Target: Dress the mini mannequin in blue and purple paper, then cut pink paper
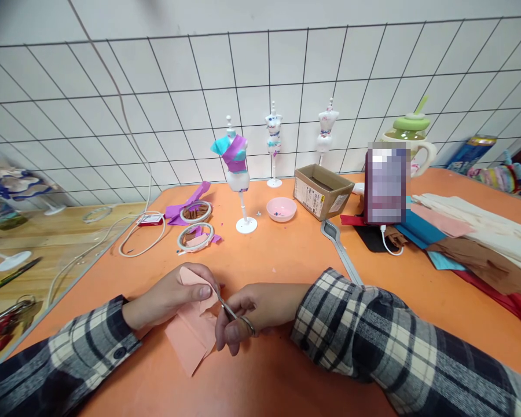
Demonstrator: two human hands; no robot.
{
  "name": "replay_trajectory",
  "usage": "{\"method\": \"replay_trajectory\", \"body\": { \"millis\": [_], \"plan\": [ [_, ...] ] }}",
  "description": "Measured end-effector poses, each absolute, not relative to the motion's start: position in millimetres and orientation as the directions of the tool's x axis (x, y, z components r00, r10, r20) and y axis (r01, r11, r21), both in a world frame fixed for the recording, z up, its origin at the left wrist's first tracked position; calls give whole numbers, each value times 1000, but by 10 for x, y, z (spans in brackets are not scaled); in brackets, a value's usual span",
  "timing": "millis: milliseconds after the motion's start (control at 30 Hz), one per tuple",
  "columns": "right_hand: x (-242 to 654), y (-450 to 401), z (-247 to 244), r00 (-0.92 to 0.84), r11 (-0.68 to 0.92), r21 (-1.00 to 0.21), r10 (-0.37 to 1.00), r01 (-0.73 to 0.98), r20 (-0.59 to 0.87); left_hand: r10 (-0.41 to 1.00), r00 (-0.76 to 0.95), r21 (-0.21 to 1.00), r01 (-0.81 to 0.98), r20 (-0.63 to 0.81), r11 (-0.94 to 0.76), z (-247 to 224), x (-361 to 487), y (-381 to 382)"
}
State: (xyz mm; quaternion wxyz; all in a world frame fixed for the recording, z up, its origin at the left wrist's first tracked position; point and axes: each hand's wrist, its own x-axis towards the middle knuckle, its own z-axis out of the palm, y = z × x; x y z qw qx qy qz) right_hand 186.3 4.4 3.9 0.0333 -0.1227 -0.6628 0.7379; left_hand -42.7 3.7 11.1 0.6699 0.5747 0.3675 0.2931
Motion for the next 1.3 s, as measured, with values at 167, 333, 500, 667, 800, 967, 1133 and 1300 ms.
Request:
{"method": "replay_trajectory", "body": {
  "millis": [167, 333, 500, 667, 800, 967, 1133, 1300],
  "plan": [
    [1873, 54, 23, -974, -124, -988, 194, 96, -119, 810, 566, 988, 67, -152, 138, 113, -409, 20],
    [1859, 43, 3, -970, -172, -980, 204, 99, -134, 811, 560, 985, 76, -171, 156, 119, -395, -1],
    [1831, 23, -17, -958, -177, -978, 240, 115, -156, 826, 531, 982, 74, -187, 175, 93, -423, 26],
    [1851, 39, 1, -964, -147, -981, 214, 126, -156, 802, 573, 985, 78, -169, 152, 77, -439, 34],
    [1859, 48, 1, -970, -127, -986, 200, 112, -136, 787, 597, 987, 82, -157, 136, 80, -430, 20],
    [1840, 24, -48, -958, -216, -971, 241, 106, -158, 812, 560, 986, 60, -164, 158, 55, -440, 28],
    [1865, 12, -96, -958, -255, -958, 214, 134, -191, 790, 591, 986, 65, -162, 153, 50, -464, 65],
    [1870, 18, -76, -966, -217, -969, 204, 116, -161, 767, 619, 984, 58, -170, 171, 79, -461, 62]
  ]
}}
